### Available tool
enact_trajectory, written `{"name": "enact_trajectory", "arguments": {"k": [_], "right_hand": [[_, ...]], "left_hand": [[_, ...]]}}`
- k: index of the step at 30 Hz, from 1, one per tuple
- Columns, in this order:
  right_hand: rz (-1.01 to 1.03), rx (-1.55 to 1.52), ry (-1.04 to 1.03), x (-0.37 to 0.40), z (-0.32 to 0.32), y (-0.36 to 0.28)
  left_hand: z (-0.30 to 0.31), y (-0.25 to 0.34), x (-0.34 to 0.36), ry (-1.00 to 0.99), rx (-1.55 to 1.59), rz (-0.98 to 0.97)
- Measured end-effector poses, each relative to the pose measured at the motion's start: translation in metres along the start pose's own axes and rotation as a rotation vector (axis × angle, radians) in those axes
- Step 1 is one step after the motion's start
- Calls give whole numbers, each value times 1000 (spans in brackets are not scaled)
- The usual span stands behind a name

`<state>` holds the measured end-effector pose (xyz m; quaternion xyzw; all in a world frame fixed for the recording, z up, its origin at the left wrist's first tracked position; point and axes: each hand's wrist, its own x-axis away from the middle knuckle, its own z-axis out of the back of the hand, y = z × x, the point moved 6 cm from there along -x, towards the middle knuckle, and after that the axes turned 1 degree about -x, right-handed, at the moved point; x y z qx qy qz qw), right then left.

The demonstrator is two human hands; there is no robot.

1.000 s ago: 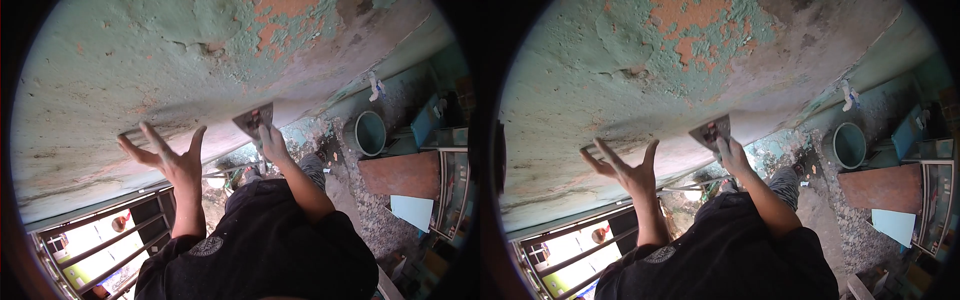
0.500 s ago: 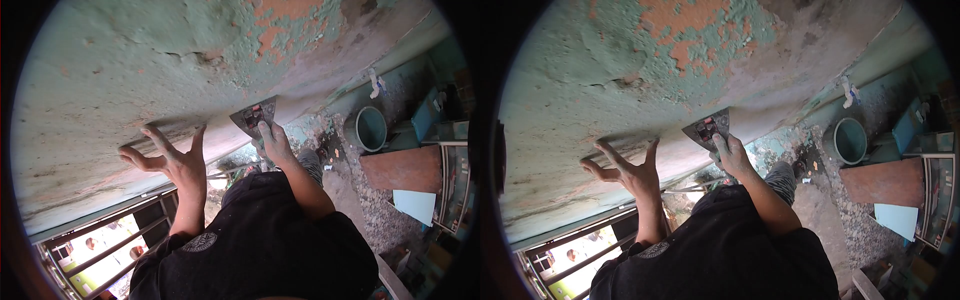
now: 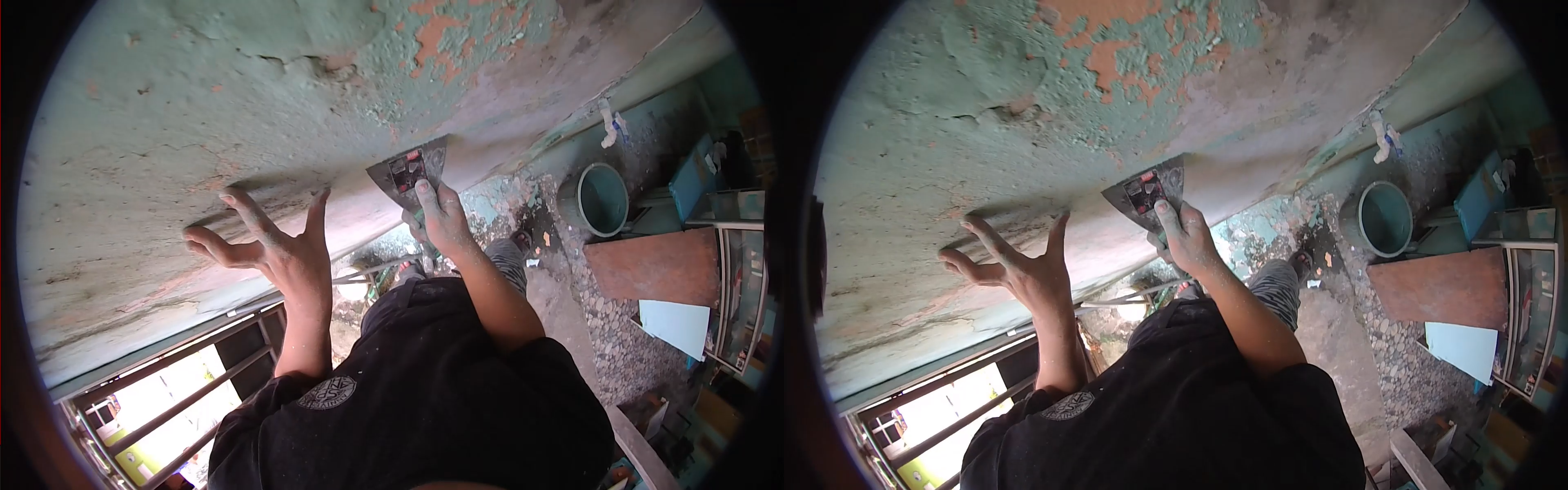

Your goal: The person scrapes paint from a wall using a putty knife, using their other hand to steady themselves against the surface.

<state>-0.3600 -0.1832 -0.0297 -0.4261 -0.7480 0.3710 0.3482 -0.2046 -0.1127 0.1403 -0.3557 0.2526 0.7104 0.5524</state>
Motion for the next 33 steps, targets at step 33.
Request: {"name": "enact_trajectory", "arguments": {"k": [33], "right_hand": [[15, 315, 79, 3, 14, -41]], "left_hand": [[-1, 0, 3, -36, 66, 10]]}}
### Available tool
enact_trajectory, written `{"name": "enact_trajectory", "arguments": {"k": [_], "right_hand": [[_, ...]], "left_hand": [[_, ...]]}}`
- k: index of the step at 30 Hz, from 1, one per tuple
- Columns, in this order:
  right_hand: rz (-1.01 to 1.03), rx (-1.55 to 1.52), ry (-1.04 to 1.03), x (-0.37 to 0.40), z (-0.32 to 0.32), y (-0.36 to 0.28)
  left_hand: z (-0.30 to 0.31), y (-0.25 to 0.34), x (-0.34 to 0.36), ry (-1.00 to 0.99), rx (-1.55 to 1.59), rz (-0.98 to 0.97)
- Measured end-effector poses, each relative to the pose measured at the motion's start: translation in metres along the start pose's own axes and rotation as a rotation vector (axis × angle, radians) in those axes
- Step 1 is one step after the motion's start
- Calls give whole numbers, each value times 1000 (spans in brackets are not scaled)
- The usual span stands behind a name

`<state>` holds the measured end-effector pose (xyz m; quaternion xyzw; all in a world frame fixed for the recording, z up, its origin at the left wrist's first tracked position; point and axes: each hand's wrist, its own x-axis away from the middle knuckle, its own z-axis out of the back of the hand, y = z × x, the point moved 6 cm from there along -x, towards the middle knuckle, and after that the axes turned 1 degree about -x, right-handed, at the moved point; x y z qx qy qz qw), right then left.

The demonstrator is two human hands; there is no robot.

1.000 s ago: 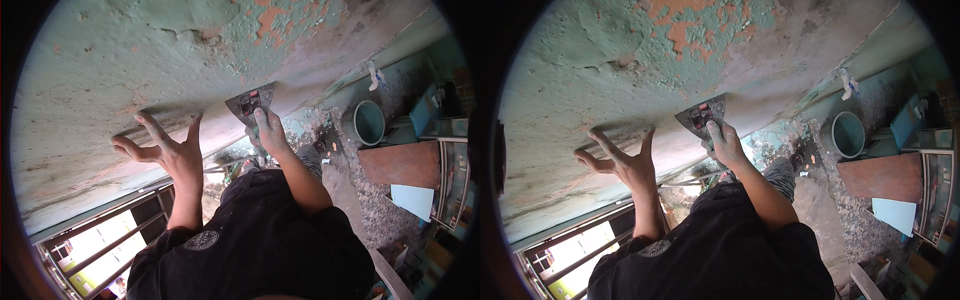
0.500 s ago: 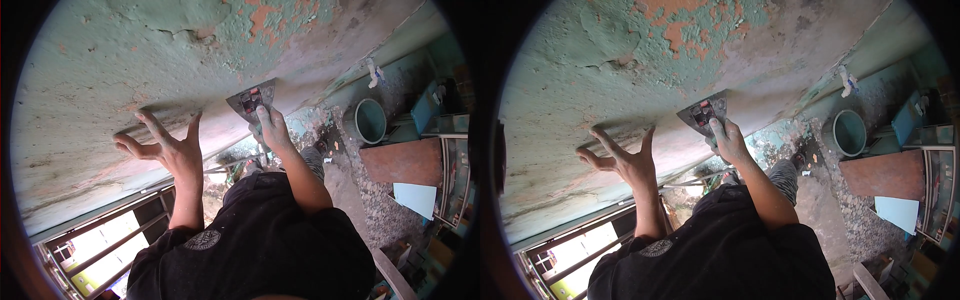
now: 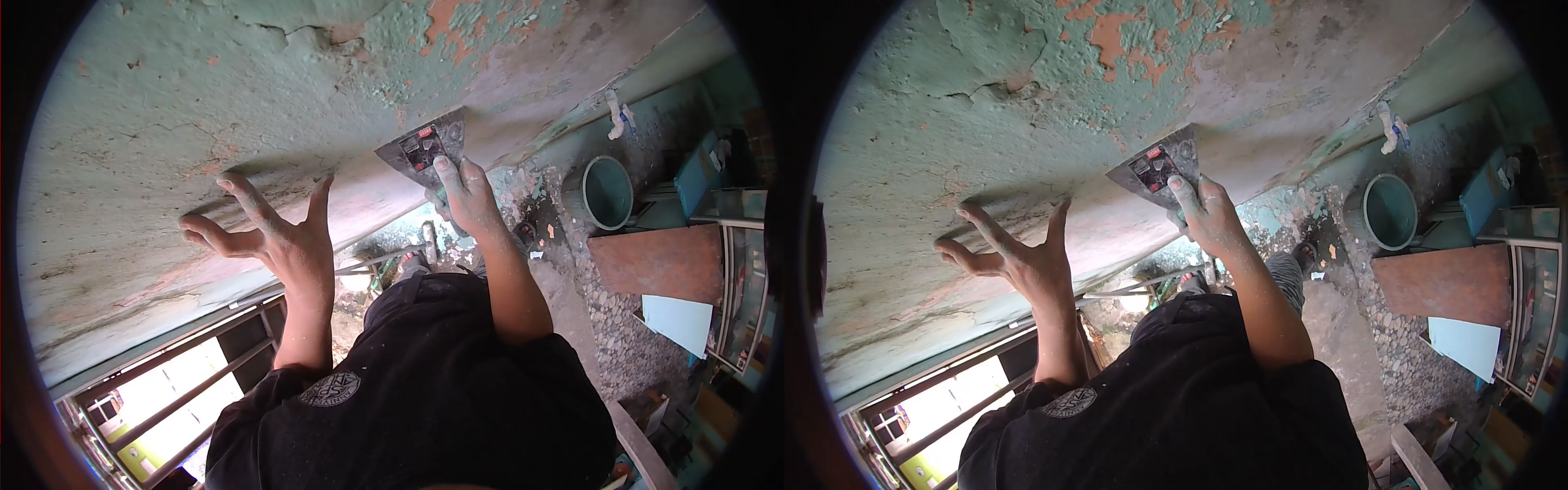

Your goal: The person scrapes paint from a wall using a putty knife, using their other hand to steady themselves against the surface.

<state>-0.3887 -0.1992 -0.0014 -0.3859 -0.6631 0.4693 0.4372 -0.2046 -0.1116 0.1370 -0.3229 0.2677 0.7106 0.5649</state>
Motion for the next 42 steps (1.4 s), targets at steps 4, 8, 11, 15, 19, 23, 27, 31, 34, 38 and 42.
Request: {"name": "enact_trajectory", "arguments": {"k": [4, 8, 11, 15, 19, 23, 27, 31, 34, 38, 42], "right_hand": [[65, 127, -3, -6, 9, -7], [143, 405, 8, -7, 25, -32], [205, 484, -21, -4, 46, -47], [262, 669, 30, -12, 68, -63], [239, 692, 31, -16, 69, -60], [232, 788, 4, -13, 67, -68], [294, 900, -19, -4, 49, -94], [332, 1008, -92, -4, 42, -97], [314, 840, -35, -9, 62, -90], [259, 844, 39, -11, 65, -88], [147, 772, 59, -4, 67, -83]], "left_hand": [[0, 1, -2, -10, -6, 10], [0, 1, 0, -23, -32, 17], [1, 2, -2, -42, -45, 15], [1, 0, -2, -4, -47, 10], [-1, -3, -2, -4, -46, 21], [-3, 5, -1, 73, -126, -138], [-8, 5, -2, 16, -136, 10], [-4, 7, -3, 49, -129, -46], [-4, 2, -2, 11, -56, 9], [-3, 0, -3, -21, -49, 59], [-1, 3, -2, -47, -67, 64]]}}
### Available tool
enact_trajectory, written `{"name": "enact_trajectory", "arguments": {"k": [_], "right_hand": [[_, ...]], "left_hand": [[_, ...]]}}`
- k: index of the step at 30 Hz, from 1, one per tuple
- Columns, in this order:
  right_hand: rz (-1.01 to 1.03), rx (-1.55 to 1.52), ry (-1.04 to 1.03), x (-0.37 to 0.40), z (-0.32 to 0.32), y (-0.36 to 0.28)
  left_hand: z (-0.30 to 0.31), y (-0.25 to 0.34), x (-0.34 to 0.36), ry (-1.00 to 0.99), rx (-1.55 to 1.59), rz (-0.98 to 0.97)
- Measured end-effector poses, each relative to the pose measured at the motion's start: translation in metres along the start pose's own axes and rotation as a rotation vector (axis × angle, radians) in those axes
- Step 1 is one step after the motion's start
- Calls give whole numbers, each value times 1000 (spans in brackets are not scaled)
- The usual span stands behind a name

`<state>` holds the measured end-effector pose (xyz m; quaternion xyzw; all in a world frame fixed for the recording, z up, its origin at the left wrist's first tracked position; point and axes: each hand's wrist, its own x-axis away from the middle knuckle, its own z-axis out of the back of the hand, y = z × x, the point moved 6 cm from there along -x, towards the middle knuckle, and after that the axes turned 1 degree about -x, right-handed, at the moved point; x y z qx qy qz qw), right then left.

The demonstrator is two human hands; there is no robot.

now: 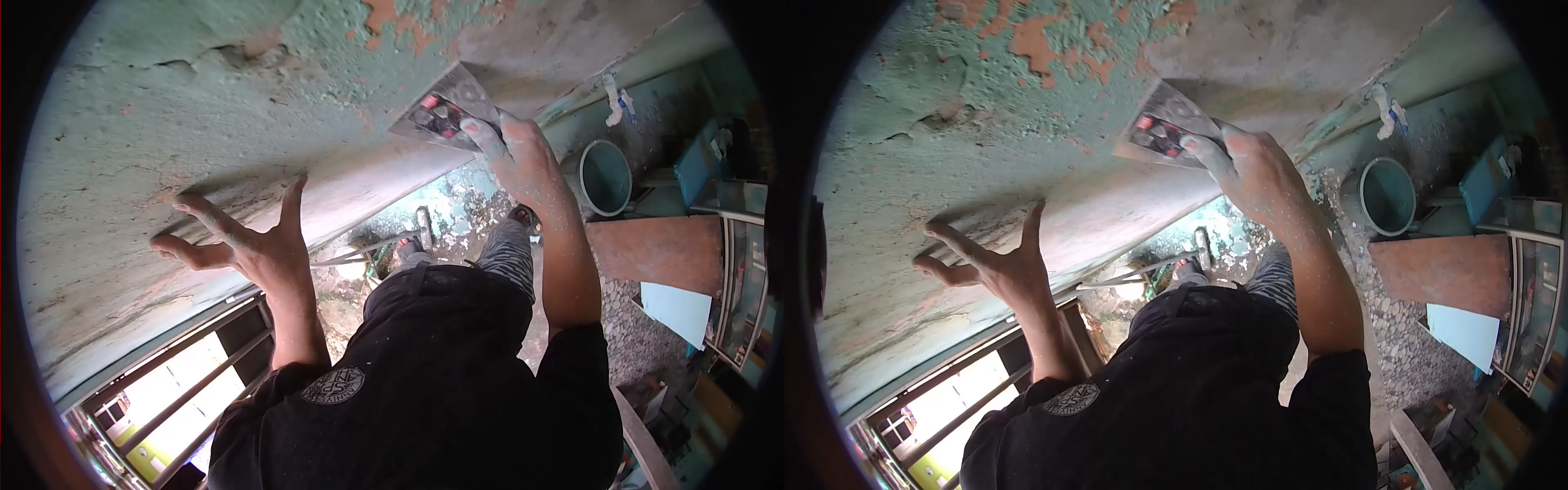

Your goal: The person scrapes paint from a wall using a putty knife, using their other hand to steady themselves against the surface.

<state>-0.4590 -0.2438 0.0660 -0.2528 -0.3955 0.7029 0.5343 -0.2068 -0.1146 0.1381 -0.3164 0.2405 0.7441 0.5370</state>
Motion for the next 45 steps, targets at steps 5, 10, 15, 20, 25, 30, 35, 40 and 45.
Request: {"name": "enact_trajectory", "arguments": {"k": [5, 10, 15, 20, 25, 30, 35, 40, 45], "right_hand": [[154, 10, 27, -13, 0, 0], [77, -236, 68, 3, 5, -1], [70, -164, 50, -9, 9, 11], [119, -71, 81, 2, 12, 4], [138, -169, 37, -8, 14, -2], [201, -99, 51, -15, 14, -11], [166, -46, 46, -5, 25, -18], [159, -35, 50, -4, 28, -11], [148, 65, 62, -11, 32, -2]], "left_hand": [[-1, 0, -2, 22, -17, -9], [0, 0, -3, 55, -8, -33], [0, 2, -3, 53, 81, -20], [2, 4, -2, 35, 89, -18], [2, 0, -1, 76, 84, 6], [0, 0, 0, 60, 141, 28], [1, -2, 0, 64, 144, 25], [0, 4, -1, 62, 146, 21], [3, 4, -2, 49, 134, 20]]}}
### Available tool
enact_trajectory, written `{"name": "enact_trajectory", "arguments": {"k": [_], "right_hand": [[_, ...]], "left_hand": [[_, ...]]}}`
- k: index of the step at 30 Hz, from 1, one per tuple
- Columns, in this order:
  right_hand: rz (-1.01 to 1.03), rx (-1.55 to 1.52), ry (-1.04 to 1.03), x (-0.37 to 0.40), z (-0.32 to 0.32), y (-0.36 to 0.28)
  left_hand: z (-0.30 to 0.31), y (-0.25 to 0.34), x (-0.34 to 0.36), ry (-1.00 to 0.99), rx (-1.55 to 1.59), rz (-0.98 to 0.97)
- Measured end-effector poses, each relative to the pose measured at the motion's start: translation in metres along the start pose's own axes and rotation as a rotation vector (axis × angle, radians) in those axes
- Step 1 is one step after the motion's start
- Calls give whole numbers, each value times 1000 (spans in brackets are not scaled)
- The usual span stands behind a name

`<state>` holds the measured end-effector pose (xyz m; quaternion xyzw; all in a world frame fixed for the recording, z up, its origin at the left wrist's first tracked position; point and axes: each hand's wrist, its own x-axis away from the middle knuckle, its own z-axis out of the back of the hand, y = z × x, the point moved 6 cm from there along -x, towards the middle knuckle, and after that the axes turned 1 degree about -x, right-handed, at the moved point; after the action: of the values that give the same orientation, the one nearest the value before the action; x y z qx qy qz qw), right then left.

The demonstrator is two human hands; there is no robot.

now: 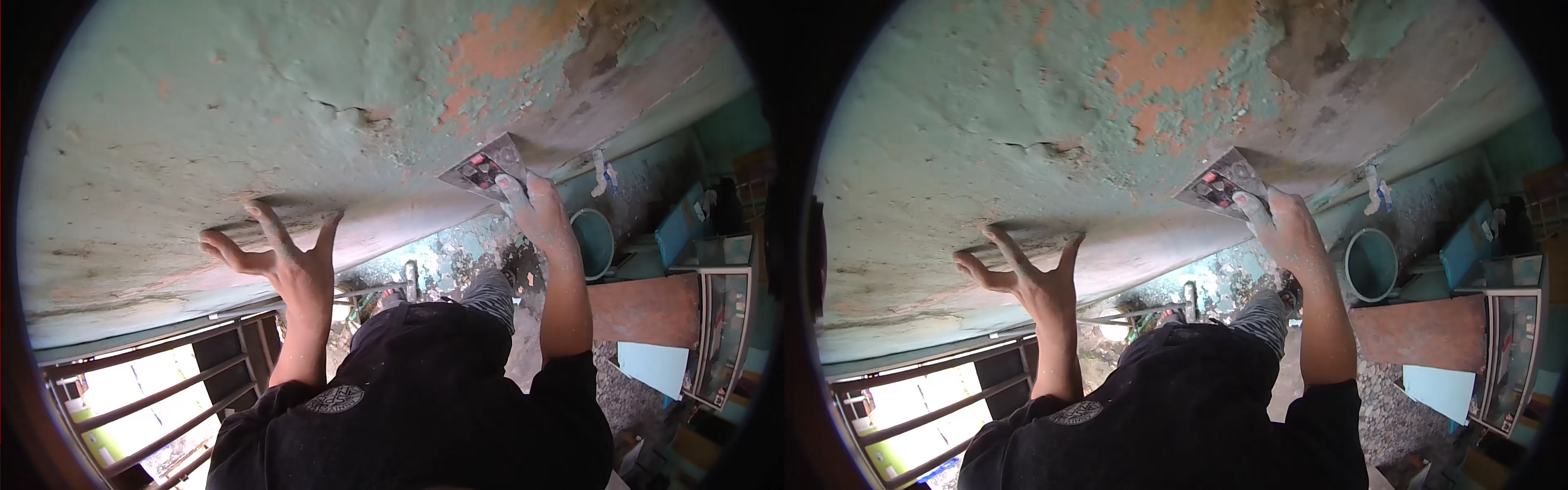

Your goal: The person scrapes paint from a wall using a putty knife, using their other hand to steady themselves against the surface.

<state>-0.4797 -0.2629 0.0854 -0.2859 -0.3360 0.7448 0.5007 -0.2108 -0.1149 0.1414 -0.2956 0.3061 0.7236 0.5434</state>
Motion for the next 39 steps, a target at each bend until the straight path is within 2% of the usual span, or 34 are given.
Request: {"name": "enact_trajectory", "arguments": {"k": [2, 4, 8, 12, 14, 16, 17, 19, 21, 22, 24, 26, 28, 29, 39], "right_hand": [[-37, -59, -2, 4, -2, -4], [23, -80, 68, 5, -1, -9], [5, 43, -7, 4, -3, 2], [41, -81, -13, 15, -11, -3], [-209, -519, -13, 33, -40, 32], [-208, -598, 72, 45, -73, 46], [-298, -834, 72, 51, -97, 51], [-236, -912, 113, 54, -138, 63], [-280, -1012, 206, 55, -184, 79], [-299, -1019, 107, 52, -196, 76], [-223, -1034, 61, 47, -199, 56], [-270, -1001, 40, 41, -187, 35], [-159, -1049, -51, 35, -178, 18], [-214, -1138, -83, 34, -174, 9], [-316, -1067, -44, 48, -195, 24]], "left_hand": [[-3, 2, -2, -13, 4, -14], [-1, 1, 0, 32, -108, -31], [-3, 0, 0, -3, -61, -33], [-2, -1, 0, 8, -26, -19], [-3, -4, 0, 23, -52, 8], [-3, -4, 2, 7, -43, -8], [-2, -5, 3, 12, -142, -21], [1, -10, 5, 3, -171, -52], [6, -13, 5, 17, -163, -106], [10, -20, 8, 32, -95, -91], [14, -30, 14, 58, 50, -27], [19, -26, 14, 24, -74, -33], [17, -27, 15, 19, -175, -59], [16, -31, 15, 64, -177, -103], [12, -27, 15, 64, -202, -98]]}}
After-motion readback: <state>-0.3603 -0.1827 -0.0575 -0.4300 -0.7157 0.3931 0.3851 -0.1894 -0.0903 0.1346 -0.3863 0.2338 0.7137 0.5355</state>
